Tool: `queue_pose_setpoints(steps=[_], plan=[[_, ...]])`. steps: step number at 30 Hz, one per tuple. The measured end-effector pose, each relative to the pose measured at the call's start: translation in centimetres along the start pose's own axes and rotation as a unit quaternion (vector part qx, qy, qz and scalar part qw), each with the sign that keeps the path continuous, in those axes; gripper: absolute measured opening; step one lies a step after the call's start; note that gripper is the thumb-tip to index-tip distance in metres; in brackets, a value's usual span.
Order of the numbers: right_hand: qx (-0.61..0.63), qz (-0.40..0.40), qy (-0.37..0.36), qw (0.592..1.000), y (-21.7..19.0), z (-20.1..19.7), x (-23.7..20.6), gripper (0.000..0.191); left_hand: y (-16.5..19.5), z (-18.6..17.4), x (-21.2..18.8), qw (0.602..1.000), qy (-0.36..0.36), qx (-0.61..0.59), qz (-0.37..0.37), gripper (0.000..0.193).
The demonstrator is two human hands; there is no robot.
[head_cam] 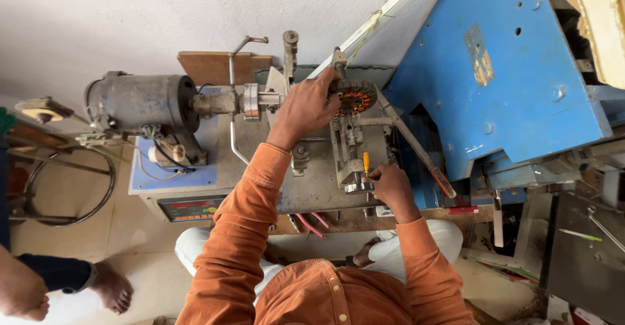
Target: The person works on a copper-wound motor armature clamped in a bench machine, using a small yellow-handled screwdriver to adjust and seat the windings. They reposition the armature in the fixture, manipulate the winding wires by hand, and at the end handle a small component with both hands while the armature sits mounted on the machine.
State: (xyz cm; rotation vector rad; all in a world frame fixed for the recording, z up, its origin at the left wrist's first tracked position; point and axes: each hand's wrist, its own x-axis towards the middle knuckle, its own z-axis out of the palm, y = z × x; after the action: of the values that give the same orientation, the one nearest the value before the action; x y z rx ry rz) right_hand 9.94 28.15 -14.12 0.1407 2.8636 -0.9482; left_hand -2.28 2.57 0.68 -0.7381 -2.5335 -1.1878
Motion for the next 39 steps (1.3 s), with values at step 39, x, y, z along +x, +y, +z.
queue_pose_setpoints(steps=[39], plan=[[-0.041, -0.36, 0.086, 0.928, -21.6, -14.0, 7.0, 0.015, -1.2, -1.3, -0.2, 0.998, -0.041, 0.04, -0.018, 0.037]])
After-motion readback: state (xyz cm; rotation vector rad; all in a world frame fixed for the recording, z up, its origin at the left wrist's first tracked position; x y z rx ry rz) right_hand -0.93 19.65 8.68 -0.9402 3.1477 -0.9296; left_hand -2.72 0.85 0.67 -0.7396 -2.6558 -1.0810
